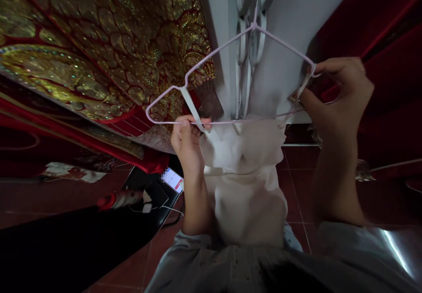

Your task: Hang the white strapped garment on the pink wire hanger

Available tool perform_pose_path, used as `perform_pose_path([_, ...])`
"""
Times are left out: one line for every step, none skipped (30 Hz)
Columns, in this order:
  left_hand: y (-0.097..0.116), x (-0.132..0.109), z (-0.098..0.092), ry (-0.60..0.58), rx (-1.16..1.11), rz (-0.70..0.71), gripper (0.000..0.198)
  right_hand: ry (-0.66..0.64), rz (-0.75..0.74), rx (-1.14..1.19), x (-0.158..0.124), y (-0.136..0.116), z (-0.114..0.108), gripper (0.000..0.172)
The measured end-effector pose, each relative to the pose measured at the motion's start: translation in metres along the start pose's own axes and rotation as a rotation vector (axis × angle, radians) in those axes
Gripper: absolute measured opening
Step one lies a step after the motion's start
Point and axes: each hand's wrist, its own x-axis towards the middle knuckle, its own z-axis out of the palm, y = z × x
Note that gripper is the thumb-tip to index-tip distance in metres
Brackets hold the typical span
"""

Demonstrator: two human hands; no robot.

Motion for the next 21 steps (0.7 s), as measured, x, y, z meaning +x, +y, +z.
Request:
perform_pose_path([0.0, -0.001, 0.0, 0.004, 0.001, -0.003, 0.041, 0.044, -0.066, -0.044, 0.0, -0.007, 0.001, 0.035])
perform_pose_path([0.001, -0.001, 0.001, 0.007, 0.007, -0.009, 0.041, 0.102, -0.139, -0.079, 0.0, -0.011, 0.001, 0.033])
perform_pose_path([0.001, -0.001, 0.001, 0.011, 0.016, -0.015, 0.042, 0.146, -0.203, -0.099, -0.001, -0.014, 0.002, 0.031])
perform_pose_path([0.001, -0.001, 0.001, 0.015, 0.028, -0.021, 0.043, 0.17, -0.243, -0.104, -0.003, -0.014, 0.003, 0.029])
perform_pose_path([0.001, -0.001, 0.001, 0.019, 0.04, -0.025, 0.044, 0.199, -0.269, -0.089, -0.004, -0.013, 0.003, 0.027])
perform_pose_path([0.001, -0.001, 0.001, 0.022, 0.053, -0.024, 0.045, 0.23, -0.281, -0.058, -0.005, -0.01, 0.004, 0.029])
perform_pose_path([0.001, -0.001, 0.002, 0.022, 0.064, -0.021, 0.045, 0.248, -0.275, -0.015, -0.006, -0.007, 0.005, 0.036])
perform_pose_path([0.001, -0.001, 0.002, 0.02, 0.071, -0.015, 0.046, 0.249, -0.256, 0.028, -0.006, -0.003, 0.005, 0.043])
perform_pose_path([0.0, -0.001, 0.002, 0.017, 0.072, -0.007, 0.045, 0.245, -0.231, 0.059, -0.006, 0.0, 0.006, 0.049])
perform_pose_path([0.0, -0.002, 0.002, 0.012, 0.066, -0.001, 0.045, 0.248, -0.213, 0.07, -0.007, 0.002, 0.008, 0.052])
perform_pose_path([0.0, -0.002, 0.002, 0.01, 0.059, 0.003, 0.045, 0.257, -0.204, 0.058, -0.008, 0.002, 0.009, 0.052])
perform_pose_path([0.0, -0.003, 0.002, 0.008, 0.053, 0.003, 0.044, 0.272, -0.202, 0.029, -0.012, 0.0, 0.012, 0.05])
perform_pose_path([0.0, -0.004, 0.002, 0.009, 0.053, -0.002, 0.044, 0.308, -0.206, 0.008, -0.017, -0.004, 0.015, 0.049])
perform_pose_path([0.0, -0.005, 0.002, 0.012, 0.059, -0.01, 0.044, 0.336, -0.204, 0.005, -0.024, -0.01, 0.019, 0.049])
perform_pose_path([0.0, -0.006, 0.003, 0.016, 0.069, -0.021, 0.045, 0.324, -0.187, 0.019, -0.033, -0.017, 0.023, 0.049])
perform_pose_path([0.0, -0.007, 0.004, 0.02, 0.079, -0.027, 0.045, 0.267, -0.157, 0.045, -0.044, -0.025, 0.028, 0.05])
perform_pose_path([0.0, -0.007, 0.004, 0.023, 0.087, -0.027, 0.044, 0.136, -0.118, 0.085, -0.055, -0.033, 0.033, 0.053])
perform_pose_path([0.0, -0.007, 0.005, 0.027, 0.095, -0.022, 0.044, -0.039, -0.074, 0.114, -0.067, -0.041, 0.038, 0.053])
perform_pose_path([-0.001, -0.007, 0.005, 0.034, 0.103, -0.008, 0.044, -0.208, -0.028, 0.128, -0.077, -0.046, 0.042, 0.054])
perform_pose_path([-0.002, -0.008, 0.004, 0.04, 0.114, 0.011, 0.043, -0.335, 0.014, 0.123, -0.086, -0.05, 0.046, 0.054])
perform_pose_path([-0.002, -0.008, 0.003, 0.048, 0.131, 0.032, 0.043, -0.402, 0.048, 0.104, -0.093, -0.052, 0.048, 0.053])
